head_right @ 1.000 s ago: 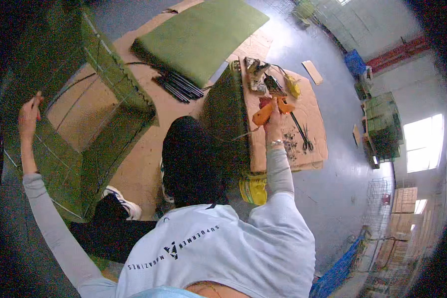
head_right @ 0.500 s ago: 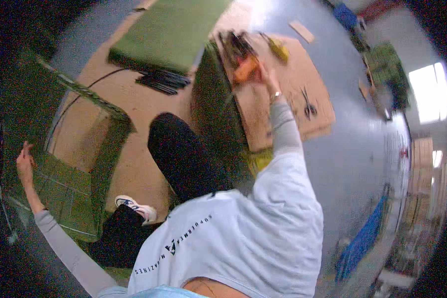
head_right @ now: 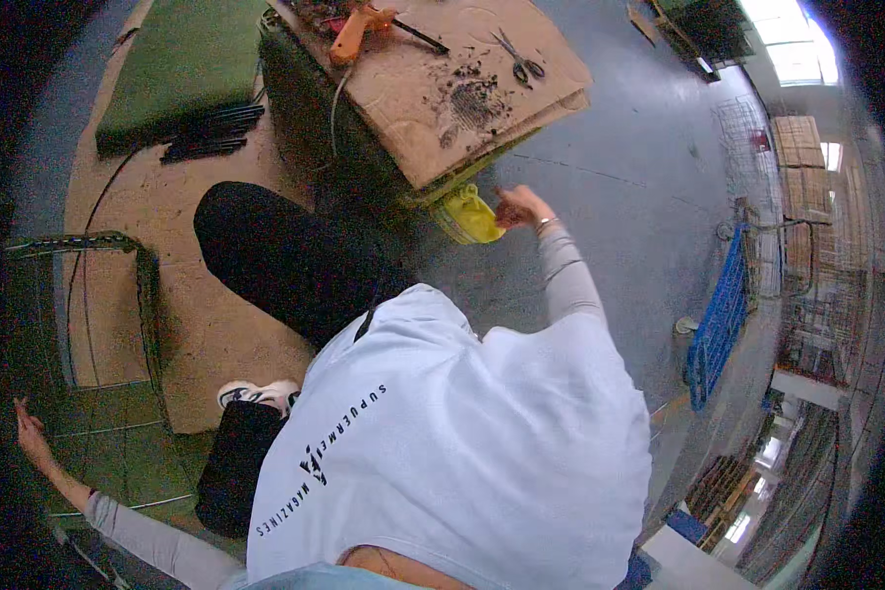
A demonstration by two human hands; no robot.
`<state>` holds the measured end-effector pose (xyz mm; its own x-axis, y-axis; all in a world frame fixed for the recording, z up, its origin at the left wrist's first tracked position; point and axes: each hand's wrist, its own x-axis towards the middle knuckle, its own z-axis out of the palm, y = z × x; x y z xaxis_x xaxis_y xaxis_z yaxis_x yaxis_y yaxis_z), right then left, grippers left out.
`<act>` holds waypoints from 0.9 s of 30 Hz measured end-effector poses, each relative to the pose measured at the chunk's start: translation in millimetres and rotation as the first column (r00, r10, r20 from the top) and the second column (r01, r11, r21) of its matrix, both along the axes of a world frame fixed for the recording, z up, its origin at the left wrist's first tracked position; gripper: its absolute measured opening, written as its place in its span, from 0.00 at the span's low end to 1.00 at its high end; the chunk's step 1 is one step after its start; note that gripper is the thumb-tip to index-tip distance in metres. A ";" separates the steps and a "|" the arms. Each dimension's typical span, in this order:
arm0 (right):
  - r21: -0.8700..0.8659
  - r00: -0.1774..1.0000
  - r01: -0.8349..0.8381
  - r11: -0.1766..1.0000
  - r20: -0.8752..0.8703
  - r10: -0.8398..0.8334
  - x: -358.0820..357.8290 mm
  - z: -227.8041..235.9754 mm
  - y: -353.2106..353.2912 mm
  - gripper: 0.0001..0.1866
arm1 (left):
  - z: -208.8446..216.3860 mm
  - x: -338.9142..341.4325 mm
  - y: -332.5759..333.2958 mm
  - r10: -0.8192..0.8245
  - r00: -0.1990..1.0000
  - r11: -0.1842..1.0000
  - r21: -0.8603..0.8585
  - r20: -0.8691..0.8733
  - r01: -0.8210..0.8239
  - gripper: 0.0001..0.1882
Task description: Apply glue to artificial turf sheets and assemble them over a wire frame to create a block.
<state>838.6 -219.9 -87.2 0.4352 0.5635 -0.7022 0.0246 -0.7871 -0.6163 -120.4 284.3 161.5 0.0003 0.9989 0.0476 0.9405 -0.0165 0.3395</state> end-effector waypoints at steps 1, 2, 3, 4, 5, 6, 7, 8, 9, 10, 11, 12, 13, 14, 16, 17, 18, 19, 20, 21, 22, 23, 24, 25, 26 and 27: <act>0.127 0.985 -0.150 0.981 0.106 0.136 13.0 -22.5 -19.8 0.28 | -15.4 5.9 10.4 0.052 0.999 0.997 -0.057 0.012 -0.051 0.27; 0.136 0.982 -0.179 0.975 0.079 0.169 -10.2 -19.7 10.1 0.28 | -5.6 -7.1 -3.8 0.085 0.996 0.995 -0.050 -0.016 -0.086 0.27; 0.045 0.980 0.109 0.993 -0.175 -0.100 -39.8 -14.9 40.9 0.25 | 1.4 -18.6 -17.1 0.080 0.997 0.997 -0.012 0.025 -0.079 0.27; -0.118 0.853 0.354 0.928 -0.366 -0.372 -66.0 0.6 66.0 0.23 | 4.9 -29.2 -29.2 0.072 0.994 0.997 0.031 0.080 -0.075 0.27; -0.027 0.740 0.442 0.897 -0.555 -0.381 -69.5 -13.1 76.3 0.20 | 5.2 -50.2 -33.2 -0.062 0.992 0.987 0.157 0.110 0.045 0.27; 0.044 0.933 0.234 0.971 -0.293 -0.211 -72.5 -18.4 75.9 0.18 | 3.4 -70.6 -37.1 -0.191 0.975 0.947 0.281 0.109 0.155 0.27; 0.058 1.000 -0.005 0.998 0.013 0.004 -82.5 -9.3 78.1 0.16 | 2.0 -48.5 -48.1 -0.018 0.995 0.983 0.182 0.099 0.000 0.26; 0.015 0.915 0.324 0.946 -0.258 -0.310 -35.3 -44.1 38.2 0.17 | -8.9 7.6 -27.1 0.110 0.987 0.989 0.090 0.115 -0.121 0.25; 0.216 0.658 0.623 0.751 -0.663 -0.355 -40.8 -64.3 32.5 0.21 | -5.8 5.1 -34.8 0.025 0.978 0.991 0.121 0.207 -0.050 0.25; 0.103 0.745 0.567 0.817 -0.487 -0.456 -55.6 -57.5 49.0 0.24 | 6.8 33.6 -53.5 0.078 0.976 0.962 0.243 0.205 -0.128 0.24; 0.115 0.724 0.594 0.796 -0.509 -0.466 -45.1 -69.4 43.0 0.24 | 22.2 50.6 -60.5 0.117 0.991 0.981 0.162 -0.058 -0.106 0.25; 0.317 0.993 0.039 0.948 -0.116 -0.002 64.2 -65.0 -56.5 0.24 | -35.8 102.9 -15.1 0.109 0.982 0.984 0.125 0.156 -0.129 0.28; 0.082 0.860 0.447 0.891 -0.314 -0.402 -2.2 -88.6 1.8 0.26 | 13.6 117.6 -47.8 0.188 0.982 0.969 0.166 -0.032 -0.180 0.30; -0.131 0.957 0.291 0.948 0.045 -0.287 -8.5 -79.0 24.4 0.17 | 22.0 122.2 -69.1 0.203 0.979 0.922 0.339 -0.014 -0.186 0.28; -0.231 0.904 -0.013 0.973 0.414 0.110 -26.0 -43.1 53.4 0.10 | 33.0 109.0 -95.2 0.161 0.985 0.918 0.376 -0.060 -0.127 0.25; -0.397 0.591 -0.170 0.902 0.691 0.416 -35.6 -16.1 69.2 0.16 | 38.2 109.4 -106.9 0.135 0.989 0.910 0.402 -0.053 -0.103 0.24; -0.398 0.575 -0.189 0.898 0.696 0.430 -36.6 9.2 77.8 0.16 | 41.8 110.7 -104.8 0.164 0.983 0.927 0.353 -0.078 -0.127 0.24; -0.121 0.598 -0.236 0.964 0.764 0.242 -35.8 32.8 82.4 0.15 | 37.5 112.8 -96.8 0.181 0.979 0.943 0.299 -0.095 -0.146 0.23; 0.173 0.647 -0.285 0.943 0.761 0.055 -41.1 42.2 91.9 0.15 | 37.3 110.2 -97.4 0.167 0.983 0.928 0.349 -0.082 -0.128 0.24; 0.173 0.646 -0.312 0.934 0.759 0.076 -52.1 44.3 102.8 0.15 | 37.1 107.5 -99.0 0.153 0.986 0.911 0.398 -0.073 -0.111 0.24; 0.431 0.857 -0.146 0.890 0.505 -0.104 -67.4 47.6 108.1 0.14 | 28.6 108.4 -95.6 0.150 0.985 0.914 0.391 -0.079 -0.108 0.23; 0.608 0.961 0.081 0.790 0.163 -0.224 -82.9 49.7 121.9 0.14 | 21.8 108.6 -92.3 0.159 0.984 0.915 0.386 -0.086 -0.114 0.22; 0.603 0.968 0.049 0.796 0.168 -0.186 -115.5 66.9 138.3 0.14 | 16.8 104.7 -90.2 0.196 0.977 0.913 0.380 -0.084 -0.150 0.22; 0.584 0.954 -0.081 0.808 0.281 -0.108 -164.4 103.6 149.8 0.12 | 17.9 98.7 -85.8 0.163 0.978 0.945 0.305 -0.127 -0.118 0.21; 0.553 0.925 -0.198 0.809 0.380 -0.033 -192.9 132.1 159.0 0.11 | 29.9 94.3 -89.6 0.121 0.977 0.971 0.225 -0.173 -0.080 0.21; 0.547 0.925 -0.192 0.815 0.379 -0.036 -188.3 143.8 174.0 0.11 | 43.3 113.3 -89.7 0.113 0.978 0.973 0.218 -0.176 -0.073 0.21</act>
